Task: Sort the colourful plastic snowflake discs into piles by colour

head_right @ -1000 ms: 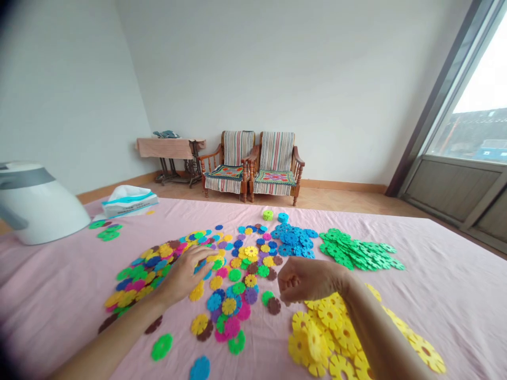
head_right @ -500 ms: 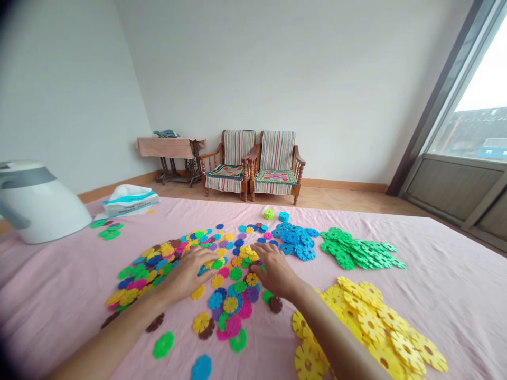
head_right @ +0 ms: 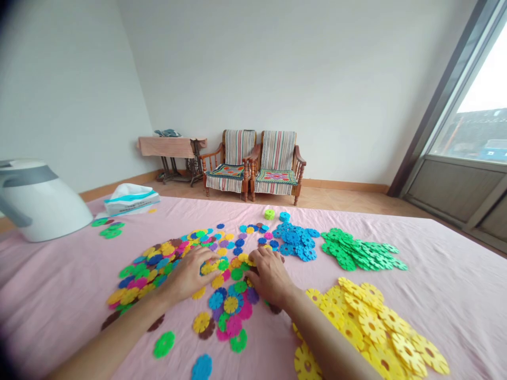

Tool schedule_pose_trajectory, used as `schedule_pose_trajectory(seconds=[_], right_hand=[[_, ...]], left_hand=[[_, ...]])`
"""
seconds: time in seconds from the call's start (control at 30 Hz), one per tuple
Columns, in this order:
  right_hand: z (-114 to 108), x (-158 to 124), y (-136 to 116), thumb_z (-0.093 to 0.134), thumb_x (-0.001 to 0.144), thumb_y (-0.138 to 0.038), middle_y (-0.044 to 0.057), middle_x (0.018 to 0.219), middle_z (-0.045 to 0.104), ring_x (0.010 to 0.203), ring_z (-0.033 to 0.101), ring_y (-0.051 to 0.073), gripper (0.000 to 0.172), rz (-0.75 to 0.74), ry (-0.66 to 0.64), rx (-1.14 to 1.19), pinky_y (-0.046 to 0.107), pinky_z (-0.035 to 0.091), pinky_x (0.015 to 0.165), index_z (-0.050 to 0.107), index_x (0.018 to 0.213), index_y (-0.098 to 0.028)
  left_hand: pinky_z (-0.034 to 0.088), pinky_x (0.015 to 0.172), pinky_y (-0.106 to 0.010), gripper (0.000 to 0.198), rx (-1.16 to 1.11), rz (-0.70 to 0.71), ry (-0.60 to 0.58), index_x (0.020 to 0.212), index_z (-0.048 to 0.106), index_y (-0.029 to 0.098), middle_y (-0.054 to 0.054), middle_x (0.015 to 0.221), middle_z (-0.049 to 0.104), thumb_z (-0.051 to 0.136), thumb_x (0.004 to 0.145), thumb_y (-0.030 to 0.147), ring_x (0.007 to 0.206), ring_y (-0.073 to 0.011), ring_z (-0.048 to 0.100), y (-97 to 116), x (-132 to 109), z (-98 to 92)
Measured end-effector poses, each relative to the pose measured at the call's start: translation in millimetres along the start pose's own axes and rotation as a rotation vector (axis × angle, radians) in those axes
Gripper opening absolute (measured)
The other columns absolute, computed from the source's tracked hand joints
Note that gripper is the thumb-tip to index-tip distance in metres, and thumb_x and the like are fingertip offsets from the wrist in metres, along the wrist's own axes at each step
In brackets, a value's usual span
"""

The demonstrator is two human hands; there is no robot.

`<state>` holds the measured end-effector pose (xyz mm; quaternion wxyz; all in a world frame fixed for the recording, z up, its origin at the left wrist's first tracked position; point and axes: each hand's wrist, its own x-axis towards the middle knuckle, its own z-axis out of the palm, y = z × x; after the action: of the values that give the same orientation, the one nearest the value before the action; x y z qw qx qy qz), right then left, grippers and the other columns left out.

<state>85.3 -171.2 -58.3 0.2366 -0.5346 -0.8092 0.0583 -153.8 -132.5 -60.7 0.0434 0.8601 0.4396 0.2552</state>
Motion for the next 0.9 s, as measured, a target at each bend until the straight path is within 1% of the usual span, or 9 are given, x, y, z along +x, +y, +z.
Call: schedule_pose_trajectory(seconds=[0.07, 0.13, 0.27, 0.43, 0.5, 0.57, 0.63, 0.8, 0.9], right_hand=[[1, 0, 0, 0.060, 0.083, -0.022, 0.007, 0.099, 0.062, 0.096, 0.055, 0.022, 0.010, -0.013, 0.017, 0.018, 0.034, 0.039, 0.082, 0.062, 0.092, -0.018], [3, 0, 1, 0.057, 0.085, -0.017, 0.005, 0.088, 0.062, 0.088, 0.056, 0.019, 0.006, -0.043, 0.030, 0.046, 0.031, 0.039, 0.078, 0.063, 0.084, -0.019], [7, 2, 4, 0.049, 0.090, -0.018, 0.005, 0.081, 0.061, 0.083, 0.055, 0.018, 0.021, -0.065, 0.099, 0.110, 0.029, 0.039, 0.076, 0.065, 0.076, -0.019], [8, 4, 6, 0.049, 0.089, -0.022, 0.003, 0.074, 0.059, 0.076, 0.054, 0.017, 0.026, 0.038, 0.218, 0.212, 0.027, 0.039, 0.071, 0.065, 0.069, -0.020], [8, 5, 6, 0.048, 0.089, -0.022, 0.001, 0.069, 0.057, 0.069, 0.052, 0.015, 0.027, 0.083, 0.230, 0.237, 0.026, 0.037, 0.065, 0.064, 0.067, -0.019], [8, 5, 7, 0.047, 0.087, -0.021, 0.001, 0.067, 0.056, 0.063, 0.051, 0.014, 0.026, 0.110, 0.234, 0.249, 0.025, 0.036, 0.060, 0.063, 0.066, -0.019], [9, 5, 8, 0.047, 0.087, -0.022, 0.001, 0.066, 0.056, 0.061, 0.051, 0.013, 0.026, 0.121, 0.231, 0.260, 0.024, 0.036, 0.059, 0.063, 0.066, -0.018], [11, 3, 5, 0.046, 0.086, -0.023, 0.000, 0.065, 0.055, 0.060, 0.050, 0.012, 0.029, 0.132, 0.207, 0.296, 0.022, 0.036, 0.057, 0.060, 0.061, -0.018], [10, 2, 1, 0.047, 0.085, -0.022, 0.000, 0.066, 0.057, 0.059, 0.050, 0.012, 0.027, 0.143, 0.199, 0.318, 0.022, 0.035, 0.056, 0.062, 0.064, -0.018]], left_hand=[[0.043, 0.084, -0.035, 0.025, 0.000, 0.001, -0.015, 0.097, 0.069, 0.021, -0.004, 0.093, 0.067, 0.072, 0.074, 0.031, 0.093, -0.0237, 0.058, 1, 0, 0.2], [0.043, 0.084, -0.035, 0.024, 0.010, -0.006, -0.036, 0.097, 0.070, 0.022, -0.005, 0.094, 0.068, 0.071, 0.075, 0.031, 0.093, -0.0235, 0.059, 2, -1, -0.1], [0.042, 0.085, -0.035, 0.020, 0.063, 0.030, -0.060, 0.098, 0.071, 0.022, -0.005, 0.090, 0.069, 0.067, 0.080, 0.029, 0.092, -0.0228, 0.058, 4, 0, -3.5], [0.043, 0.081, -0.034, 0.015, 0.114, 0.056, -0.082, 0.087, 0.072, 0.021, -0.004, 0.084, 0.069, 0.057, 0.085, 0.021, 0.086, -0.0214, 0.059, 8, 0, -7.4], [0.044, 0.081, -0.035, 0.015, 0.093, 0.042, -0.073, 0.092, 0.071, 0.021, -0.005, 0.088, 0.069, 0.060, 0.084, 0.028, 0.089, -0.0225, 0.059, 8, -1, -5.9], [0.044, 0.085, -0.037, 0.030, 0.072, 0.030, -0.062, 0.103, 0.069, 0.022, -0.007, 0.098, 0.067, 0.065, 0.080, 0.039, 0.096, -0.0252, 0.057, 6, -1, -3.3], [0.044, 0.086, -0.038, 0.038, 0.066, 0.019, -0.072, 0.108, 0.068, 0.023, -0.008, 0.102, 0.065, 0.068, 0.077, 0.044, 0.099, -0.0266, 0.057, 5, -1, -1.2], [0.045, 0.081, -0.034, 0.023, 0.073, 0.024, -0.102, 0.097, 0.071, 0.021, -0.006, 0.089, 0.066, 0.068, 0.077, 0.031, 0.089, -0.0240, 0.059, 12, -2, -4.8], [0.043, 0.080, -0.034, 0.014, 0.103, 0.066, -0.104, 0.090, 0.071, 0.021, -0.005, 0.083, 0.067, 0.061, 0.081, 0.026, 0.085, -0.0229, 0.060, 17, -2, -9.0]])
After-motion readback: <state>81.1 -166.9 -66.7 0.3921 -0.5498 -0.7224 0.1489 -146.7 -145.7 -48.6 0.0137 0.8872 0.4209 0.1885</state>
